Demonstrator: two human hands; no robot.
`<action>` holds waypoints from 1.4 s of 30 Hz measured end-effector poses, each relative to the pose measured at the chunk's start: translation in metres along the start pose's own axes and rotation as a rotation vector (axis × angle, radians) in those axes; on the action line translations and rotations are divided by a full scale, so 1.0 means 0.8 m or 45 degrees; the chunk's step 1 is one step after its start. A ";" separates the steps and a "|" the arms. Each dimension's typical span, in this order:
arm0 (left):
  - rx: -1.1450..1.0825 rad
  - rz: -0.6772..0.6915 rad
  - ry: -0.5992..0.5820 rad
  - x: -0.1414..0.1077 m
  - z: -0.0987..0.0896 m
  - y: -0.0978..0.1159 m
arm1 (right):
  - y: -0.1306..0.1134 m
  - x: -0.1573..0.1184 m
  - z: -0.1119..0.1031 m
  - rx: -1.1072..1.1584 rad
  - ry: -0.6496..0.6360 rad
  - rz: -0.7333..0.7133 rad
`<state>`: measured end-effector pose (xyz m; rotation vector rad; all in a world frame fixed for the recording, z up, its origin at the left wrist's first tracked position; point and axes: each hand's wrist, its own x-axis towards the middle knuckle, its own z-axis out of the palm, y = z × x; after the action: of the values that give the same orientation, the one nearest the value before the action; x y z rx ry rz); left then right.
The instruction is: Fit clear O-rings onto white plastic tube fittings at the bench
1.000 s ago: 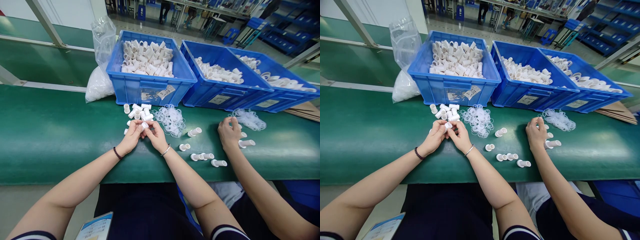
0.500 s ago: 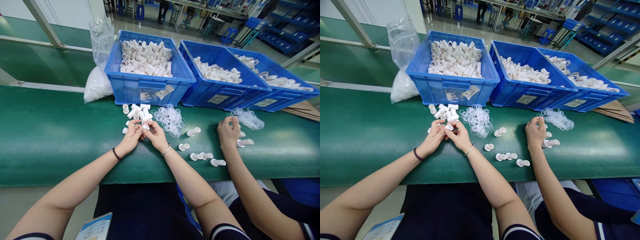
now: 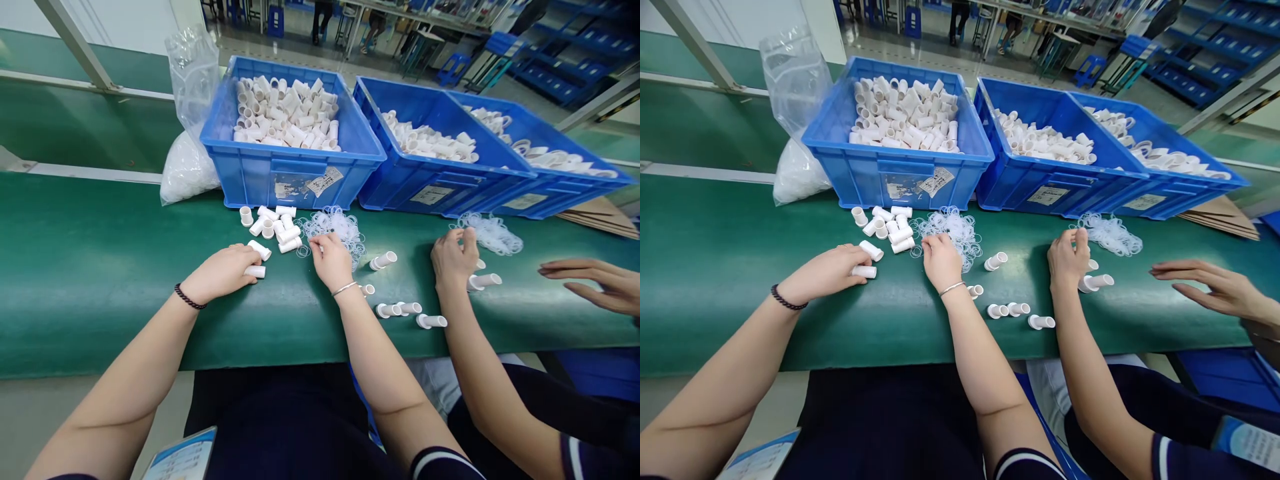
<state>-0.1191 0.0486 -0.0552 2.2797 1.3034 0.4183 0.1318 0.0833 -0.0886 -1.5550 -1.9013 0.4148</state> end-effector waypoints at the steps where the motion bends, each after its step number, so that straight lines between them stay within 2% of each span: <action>1: -0.020 0.003 0.008 0.002 0.003 0.002 | -0.002 -0.001 0.002 -0.130 -0.037 -0.015; 5: -0.174 -0.016 0.010 0.012 0.014 0.016 | -0.010 -0.004 0.008 -0.364 -0.135 -0.053; 12: -0.705 -0.128 0.142 0.023 0.039 0.019 | -0.011 -0.004 0.009 -0.409 -0.128 -0.075; 15: -1.093 -0.237 0.164 0.026 0.044 0.020 | -0.010 -0.006 0.005 -0.260 -0.050 -0.075; 18: -1.418 -0.302 0.237 0.029 0.047 0.023 | -0.010 -0.009 0.004 0.057 0.027 -0.069; 22: -1.614 -0.360 0.253 0.031 0.051 0.026 | -0.019 -0.017 0.012 0.486 -0.025 -0.081; 26: -1.659 -0.421 0.241 0.031 0.055 0.030 | -0.029 -0.024 0.019 0.396 -0.070 -0.174; 30: -1.536 -0.421 0.250 0.030 0.058 0.033 | -0.032 -0.027 0.023 0.233 -0.058 -0.267; 36: -0.694 -0.252 0.282 0.025 0.059 0.033 | -0.033 -0.028 0.027 0.197 -0.054 -0.351; 42: -0.408 -0.081 0.106 0.021 0.050 0.033 | -0.031 -0.026 0.023 0.294 -0.106 -0.374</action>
<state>-0.0728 0.0417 -0.0738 1.9683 1.2441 0.6554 0.1032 0.0598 -0.0935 -1.1061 -2.0263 0.5524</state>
